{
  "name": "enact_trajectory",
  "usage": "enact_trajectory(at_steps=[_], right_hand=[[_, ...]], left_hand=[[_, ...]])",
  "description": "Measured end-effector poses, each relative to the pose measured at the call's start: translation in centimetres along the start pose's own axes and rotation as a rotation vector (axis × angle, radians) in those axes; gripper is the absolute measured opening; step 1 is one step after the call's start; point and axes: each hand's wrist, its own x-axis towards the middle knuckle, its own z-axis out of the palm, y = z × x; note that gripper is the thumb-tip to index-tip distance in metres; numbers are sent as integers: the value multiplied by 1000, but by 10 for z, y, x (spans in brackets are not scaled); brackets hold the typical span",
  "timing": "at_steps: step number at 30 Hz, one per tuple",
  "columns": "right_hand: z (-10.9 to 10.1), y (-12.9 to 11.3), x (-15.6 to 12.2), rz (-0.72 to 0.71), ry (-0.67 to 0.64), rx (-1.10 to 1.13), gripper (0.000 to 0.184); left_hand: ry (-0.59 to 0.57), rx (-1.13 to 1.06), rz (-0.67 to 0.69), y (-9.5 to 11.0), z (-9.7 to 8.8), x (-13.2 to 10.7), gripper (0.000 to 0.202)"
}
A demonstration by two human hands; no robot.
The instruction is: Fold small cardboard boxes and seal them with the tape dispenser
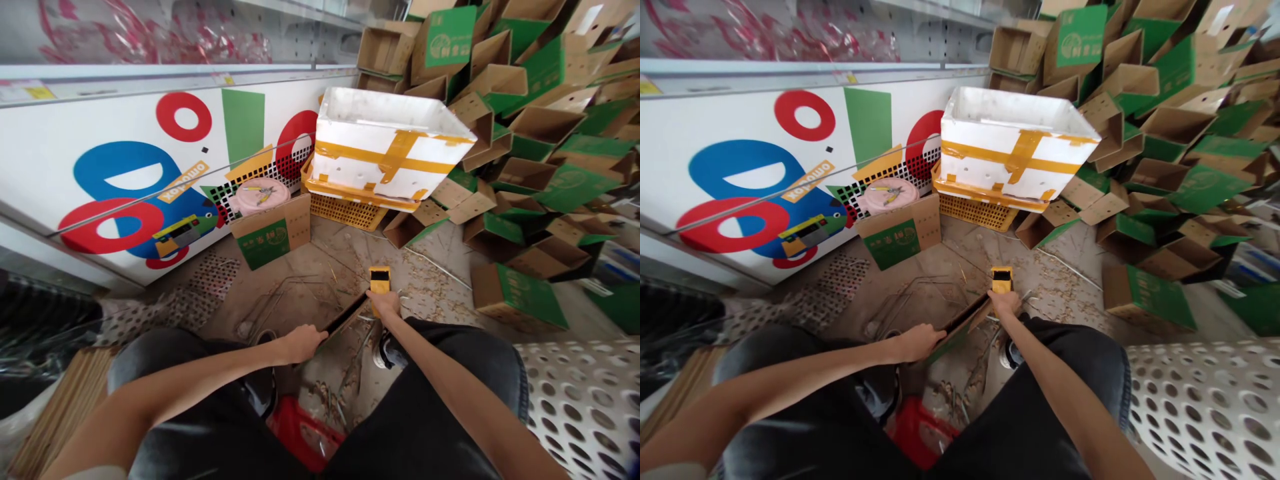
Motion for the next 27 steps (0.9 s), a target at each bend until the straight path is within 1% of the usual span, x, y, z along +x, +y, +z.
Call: enact_trajectory(at_steps=[2, 3, 6, 8, 11, 13, 15, 18, 20, 22, 23, 25, 27], right_hand=[[-2, 1, -7, 57, 4, -52, 53], [-4, 0, -10, 71, 5, -72, 53], [-15, -1, -13, 62, 10, -110, 55], [-26, -1, -14, 39, 21, -129, 55], [-42, 4, -18, -17, 21, -150, 51], [-50, 11, -28, -52, -1, -160, 47], [-53, 20, -46, -76, -14, -158, 47], [-48, 33, -83, -137, -4, -112, 56], [-39, 40, -108, -221, -23, -71, 58], [-29, 46, -129, -277, -60, -52, 56], [-24, 50, -137, -277, -73, -61, 55], [-17, 57, -147, -255, -93, -88, 52], [-15, 63, -150, -252, -111, -98, 50]], left_hand=[[-73, -17, 44, 1, 3, -3, 40], [-88, -29, 60, 1, 3, -5, 42], [-58, -47, 59, -5, -5, -8, 51], [-7, -77, 48, -15, -15, -10, 50], [111, -149, 21, -42, -31, -15, 45], [211, -186, -48, -62, -40, -19, 44], [292, -215, -130, -80, -45, -22, 41], [351, -239, -280, -99, -50, -20, 38], [355, -220, -406, -105, -50, -15, 37], [326, -174, -502, -106, -45, -8, 37], [307, -147, -530, -103, -41, -5, 36], [289, -102, -553, -97, -30, -1, 37], [311, -75, -572, -90, -18, 0, 39]])
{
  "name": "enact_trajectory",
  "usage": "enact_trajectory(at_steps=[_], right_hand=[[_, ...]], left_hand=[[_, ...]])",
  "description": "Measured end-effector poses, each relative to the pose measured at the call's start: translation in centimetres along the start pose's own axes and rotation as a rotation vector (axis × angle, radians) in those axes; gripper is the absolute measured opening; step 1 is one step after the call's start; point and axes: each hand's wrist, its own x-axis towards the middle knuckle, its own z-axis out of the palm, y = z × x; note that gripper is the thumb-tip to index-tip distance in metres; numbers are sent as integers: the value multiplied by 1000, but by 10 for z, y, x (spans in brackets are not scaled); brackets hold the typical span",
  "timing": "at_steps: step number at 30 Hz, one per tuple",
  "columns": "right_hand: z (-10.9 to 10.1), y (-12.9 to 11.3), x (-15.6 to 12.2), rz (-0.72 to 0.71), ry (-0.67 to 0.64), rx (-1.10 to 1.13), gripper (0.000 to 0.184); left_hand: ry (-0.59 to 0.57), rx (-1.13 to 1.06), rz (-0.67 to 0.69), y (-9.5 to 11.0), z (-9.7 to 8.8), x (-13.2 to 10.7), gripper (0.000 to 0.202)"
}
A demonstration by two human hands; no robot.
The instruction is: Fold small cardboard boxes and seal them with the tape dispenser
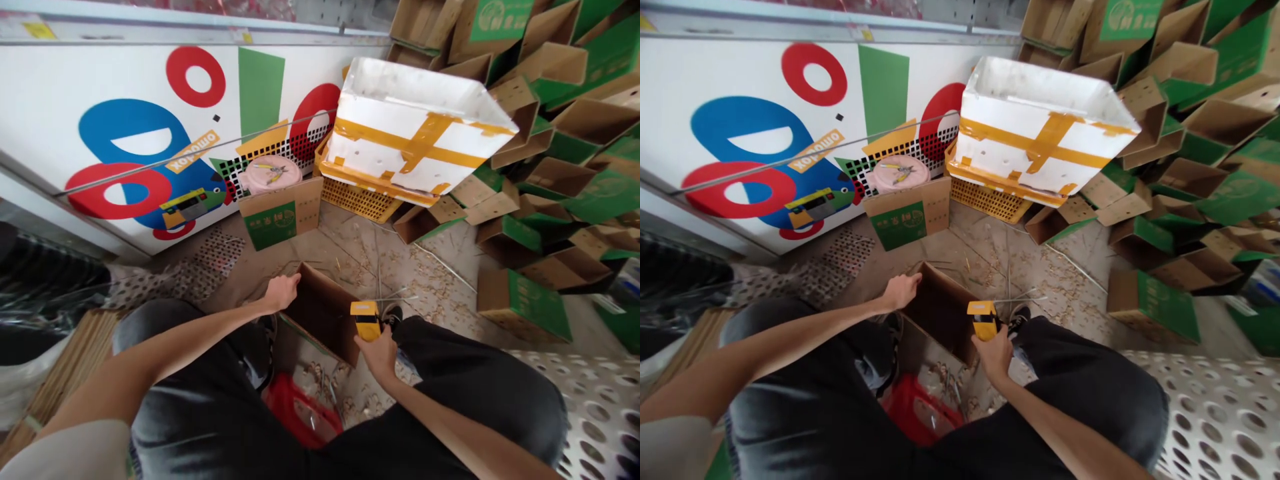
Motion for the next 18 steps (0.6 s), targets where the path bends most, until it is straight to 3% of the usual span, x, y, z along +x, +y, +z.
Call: enact_trajectory(at_steps=[3, 6, 12, 15, 18], right_hand=[[-8, 7, 3, -26, -38, 60, 49], [-32, 13, 13, -21, -113, 188, 45], [-83, 12, 35, -177, -529, 411, 50], [-86, 7, 39, -184, -644, 405, 51], [-79, 5, 42, -177, -665, 406, 52]], left_hand=[[36, -1, -10, 2, 10, -8, 41], [33, 3, 17, 1, 13, -10, 41], [-24, 17, 50, 5, 12, -7, 47], [-76, 18, 58, 7, 9, -6, 52], [-125, 48, 85, 7, 7, -3, 60]])
